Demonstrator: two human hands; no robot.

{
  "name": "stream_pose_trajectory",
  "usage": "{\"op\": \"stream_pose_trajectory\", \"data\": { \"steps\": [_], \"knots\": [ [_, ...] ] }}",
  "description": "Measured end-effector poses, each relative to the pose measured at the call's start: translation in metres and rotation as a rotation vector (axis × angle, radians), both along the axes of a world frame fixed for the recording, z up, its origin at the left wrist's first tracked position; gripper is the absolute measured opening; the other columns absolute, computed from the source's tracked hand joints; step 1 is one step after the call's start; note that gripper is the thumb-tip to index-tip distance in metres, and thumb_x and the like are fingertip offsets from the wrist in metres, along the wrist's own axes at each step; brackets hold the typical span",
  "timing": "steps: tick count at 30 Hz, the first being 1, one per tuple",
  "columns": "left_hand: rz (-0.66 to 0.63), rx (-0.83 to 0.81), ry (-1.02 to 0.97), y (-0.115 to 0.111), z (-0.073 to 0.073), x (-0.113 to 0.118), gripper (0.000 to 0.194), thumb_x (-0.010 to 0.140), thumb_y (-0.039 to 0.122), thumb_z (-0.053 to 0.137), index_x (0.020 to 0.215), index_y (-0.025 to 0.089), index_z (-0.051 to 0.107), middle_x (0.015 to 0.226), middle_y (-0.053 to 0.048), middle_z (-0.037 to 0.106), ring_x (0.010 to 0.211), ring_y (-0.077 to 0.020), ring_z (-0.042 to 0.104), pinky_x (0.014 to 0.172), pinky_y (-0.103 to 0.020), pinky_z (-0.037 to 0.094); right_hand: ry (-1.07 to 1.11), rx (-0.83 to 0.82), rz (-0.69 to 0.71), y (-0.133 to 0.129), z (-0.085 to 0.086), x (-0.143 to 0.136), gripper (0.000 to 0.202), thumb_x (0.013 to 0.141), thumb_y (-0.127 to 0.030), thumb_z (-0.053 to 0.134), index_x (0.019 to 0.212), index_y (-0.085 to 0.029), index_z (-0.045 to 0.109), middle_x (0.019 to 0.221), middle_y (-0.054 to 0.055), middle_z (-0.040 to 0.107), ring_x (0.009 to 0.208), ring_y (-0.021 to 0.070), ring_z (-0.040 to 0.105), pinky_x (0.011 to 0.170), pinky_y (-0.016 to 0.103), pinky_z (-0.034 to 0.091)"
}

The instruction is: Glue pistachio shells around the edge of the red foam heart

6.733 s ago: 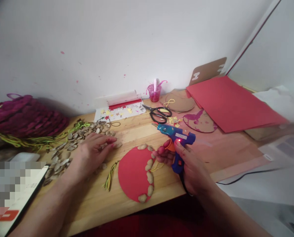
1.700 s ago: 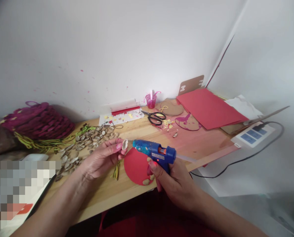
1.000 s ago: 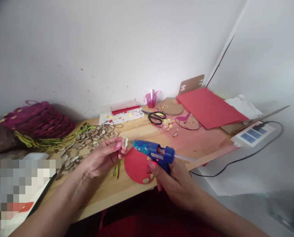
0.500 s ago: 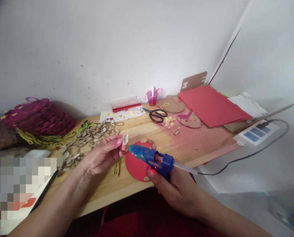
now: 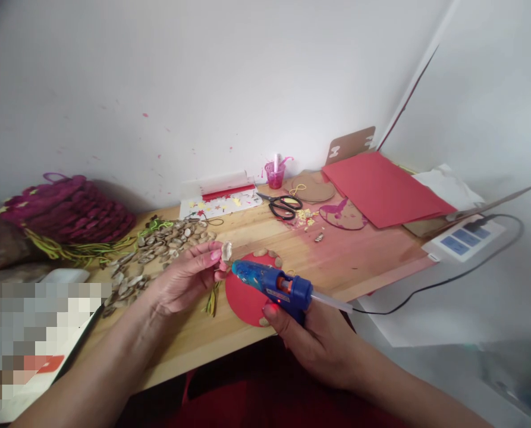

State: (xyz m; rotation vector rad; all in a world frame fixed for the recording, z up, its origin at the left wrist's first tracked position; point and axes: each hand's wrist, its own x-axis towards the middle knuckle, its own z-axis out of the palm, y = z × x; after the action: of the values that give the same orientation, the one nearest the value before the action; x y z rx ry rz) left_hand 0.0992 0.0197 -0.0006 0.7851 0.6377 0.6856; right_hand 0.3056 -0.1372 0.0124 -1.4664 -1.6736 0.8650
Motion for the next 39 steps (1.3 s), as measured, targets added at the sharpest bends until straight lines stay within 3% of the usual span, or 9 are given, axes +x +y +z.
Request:
{"op": "stream_pose_trajectory", "data": {
  "steps": [11,17,28,34,39],
  "knots": [
    [-0.01,0.01,-0.017,0.0009,-0.0028,-0.0006,0.025,0.067,0.022,0.091,0.084,0.013,0.075,0.067,-0.003,0.069,0.061,-0.0086,0.061,0.055,-0.016,0.048,0.01,0.008,-0.011,-0.0024,-0.0066,0.004,0.026,0.104,-0.041,0.043,0.096,-0.023,0.06,0.064,-0.002,0.06,0.059,0.0152,0.058,0.056,0.029,0.045],
    [-0.01,0.005,-0.019,0.0008,-0.003,-0.0005,0.023,0.068,0.021,0.09,0.084,0.012,0.075,0.067,-0.003,0.068,0.061,-0.009,0.06,0.054,-0.017,0.047,-0.016,0.022,-0.023,-0.002,-0.0064,0.0044,0.029,0.103,-0.042,0.044,0.087,-0.023,0.059,0.064,-0.001,0.061,0.059,0.0158,0.057,0.056,0.03,0.045],
    [-0.021,0.011,-0.011,0.0011,-0.0023,-0.0005,0.024,0.067,0.023,0.091,0.084,0.013,0.076,0.067,-0.003,0.068,0.061,-0.0087,0.06,0.055,-0.017,0.047,-0.004,0.03,-0.026,-0.0028,-0.008,0.0045,0.028,0.103,-0.041,0.045,0.088,-0.023,0.06,0.064,-0.002,0.06,0.059,0.0158,0.058,0.056,0.029,0.045],
    [-0.028,0.023,-0.009,0.0013,-0.0024,-0.0005,0.023,0.068,0.023,0.091,0.084,0.013,0.077,0.068,-0.003,0.068,0.061,-0.0082,0.06,0.055,-0.016,0.048,-0.021,0.044,-0.039,-0.003,-0.0079,0.0052,0.037,0.103,-0.041,0.045,0.071,-0.024,0.055,0.067,0.0,0.062,0.062,0.0162,0.058,0.058,0.03,0.045],
    [-0.028,0.021,-0.004,0.0008,-0.0022,-0.0012,0.024,0.067,0.023,0.091,0.083,0.013,0.077,0.067,-0.003,0.068,0.061,-0.0082,0.06,0.055,-0.016,0.048,-0.024,0.04,-0.039,-0.0016,-0.0057,0.0043,0.029,0.103,-0.041,0.044,0.087,-0.024,0.06,0.064,-0.001,0.062,0.059,0.0162,0.058,0.056,0.03,0.045]
  ]
}}
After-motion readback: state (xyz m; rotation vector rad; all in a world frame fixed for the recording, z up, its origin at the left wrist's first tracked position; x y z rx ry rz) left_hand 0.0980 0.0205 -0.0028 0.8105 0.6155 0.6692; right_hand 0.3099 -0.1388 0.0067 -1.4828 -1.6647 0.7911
